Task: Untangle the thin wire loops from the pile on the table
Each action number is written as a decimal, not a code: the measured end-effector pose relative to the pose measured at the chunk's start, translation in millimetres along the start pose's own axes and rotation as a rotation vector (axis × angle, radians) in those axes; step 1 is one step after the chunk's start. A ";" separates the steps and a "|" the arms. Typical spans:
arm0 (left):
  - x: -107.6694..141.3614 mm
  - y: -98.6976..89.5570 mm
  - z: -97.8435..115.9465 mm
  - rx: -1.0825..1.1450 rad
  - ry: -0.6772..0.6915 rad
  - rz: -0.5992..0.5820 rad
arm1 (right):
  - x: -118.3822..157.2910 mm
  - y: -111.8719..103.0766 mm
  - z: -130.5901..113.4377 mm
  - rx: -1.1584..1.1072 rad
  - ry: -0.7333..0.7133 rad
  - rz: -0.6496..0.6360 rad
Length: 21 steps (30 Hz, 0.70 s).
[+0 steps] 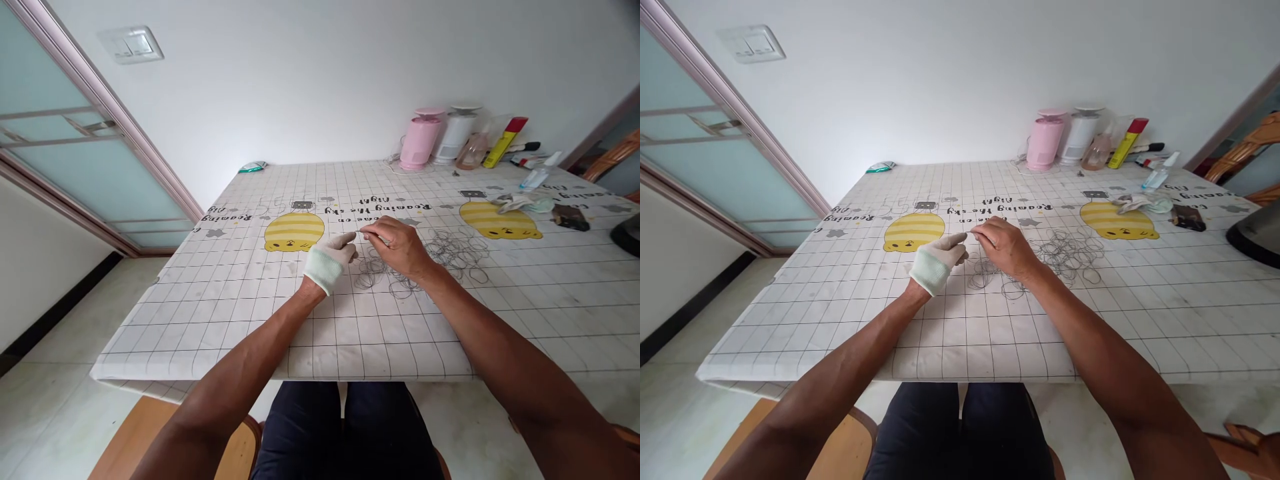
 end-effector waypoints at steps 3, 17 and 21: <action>-3.1 2.6 -7.4 0.097 -0.052 0.000 | -0.2 1.7 -2.2 0.030 -0.050 -0.004; -2.1 3.7 -13.3 0.065 -0.066 0.041 | 3.1 4.7 1.7 0.008 -0.126 -0.111; -4.5 3.6 -12.3 0.202 -0.069 0.045 | -0.9 -2.0 0.5 -0.024 -0.002 -0.058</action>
Point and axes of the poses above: each hand's wrist, its own x-axis away from the middle knuckle, its own y-axis out of the palm, z = x × y, the point moved 3 cm from there along -x, towards the middle knuckle, and after that the axes turned 2 degrees about x, right-handed, at the moved point
